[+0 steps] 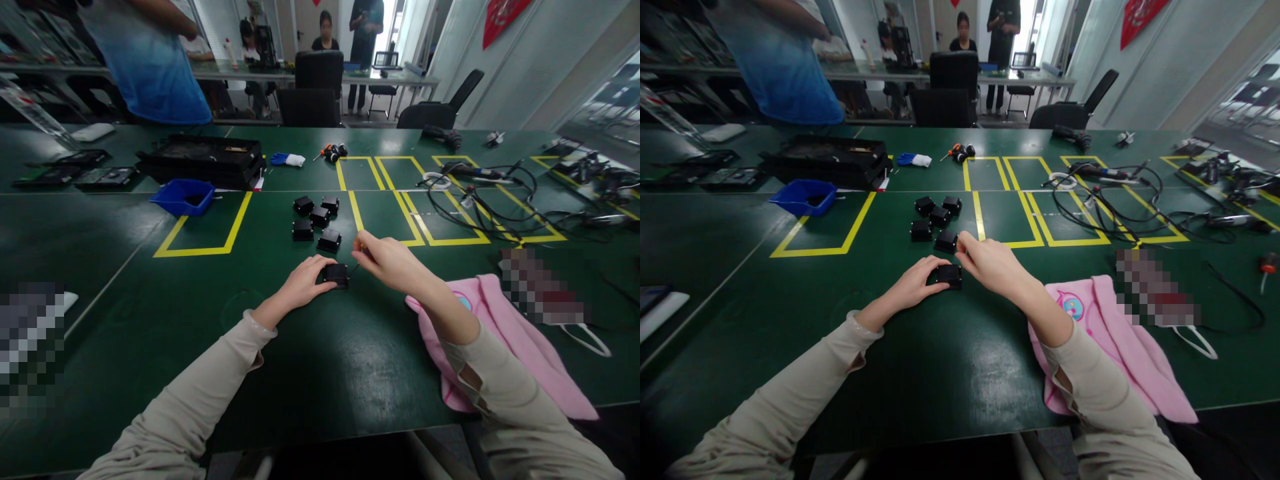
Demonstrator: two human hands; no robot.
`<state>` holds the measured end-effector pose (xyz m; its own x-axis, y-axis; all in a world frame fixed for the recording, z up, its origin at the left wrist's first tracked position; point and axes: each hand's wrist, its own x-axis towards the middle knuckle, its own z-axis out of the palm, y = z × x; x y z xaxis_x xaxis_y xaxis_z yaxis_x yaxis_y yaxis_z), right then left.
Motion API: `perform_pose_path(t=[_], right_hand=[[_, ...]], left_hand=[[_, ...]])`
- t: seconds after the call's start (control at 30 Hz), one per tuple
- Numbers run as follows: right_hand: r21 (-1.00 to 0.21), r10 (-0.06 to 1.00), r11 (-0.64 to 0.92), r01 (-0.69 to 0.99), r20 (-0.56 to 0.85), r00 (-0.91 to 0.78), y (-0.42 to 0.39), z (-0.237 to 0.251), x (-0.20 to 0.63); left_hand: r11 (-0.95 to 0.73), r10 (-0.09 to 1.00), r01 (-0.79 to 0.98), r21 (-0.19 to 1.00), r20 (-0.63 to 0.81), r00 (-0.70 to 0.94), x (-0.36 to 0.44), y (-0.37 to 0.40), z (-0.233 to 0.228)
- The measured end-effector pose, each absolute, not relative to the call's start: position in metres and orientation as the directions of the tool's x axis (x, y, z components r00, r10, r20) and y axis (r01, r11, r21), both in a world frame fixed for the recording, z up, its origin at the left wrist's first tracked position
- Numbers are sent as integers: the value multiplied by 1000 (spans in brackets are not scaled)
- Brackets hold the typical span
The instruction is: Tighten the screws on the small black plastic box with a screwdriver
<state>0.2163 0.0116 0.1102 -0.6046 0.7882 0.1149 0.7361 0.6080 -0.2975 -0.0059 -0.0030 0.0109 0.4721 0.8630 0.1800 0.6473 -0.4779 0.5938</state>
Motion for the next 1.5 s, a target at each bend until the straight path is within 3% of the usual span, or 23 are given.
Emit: perform_pose_path(t=[0.3,0.47,0.67,0.87,1.07,1.5], right_hand=[[-297,799,596,747,121,-589,12,108,216],[-355,777,615,704,124,-617,13,108,218],[-296,795,599,745,100,-599,12,109,217],[-342,767,629,698,123,-630,11,110,217],[-291,779,620,729,117,-616,10,110,213],[-302,785,614,729,139,-604,13,106,212]], left_hand=[[-480,863,652,587,184,471,-6,-3,10],[-488,859,651,582,189,475,-7,-2,8],[-481,864,662,575,181,470,-6,-2,10],[-485,862,654,580,191,470,-6,-3,10],[-481,864,663,573,181,470,-6,-3,9],[-465,870,656,595,171,462,-6,-3,11]])
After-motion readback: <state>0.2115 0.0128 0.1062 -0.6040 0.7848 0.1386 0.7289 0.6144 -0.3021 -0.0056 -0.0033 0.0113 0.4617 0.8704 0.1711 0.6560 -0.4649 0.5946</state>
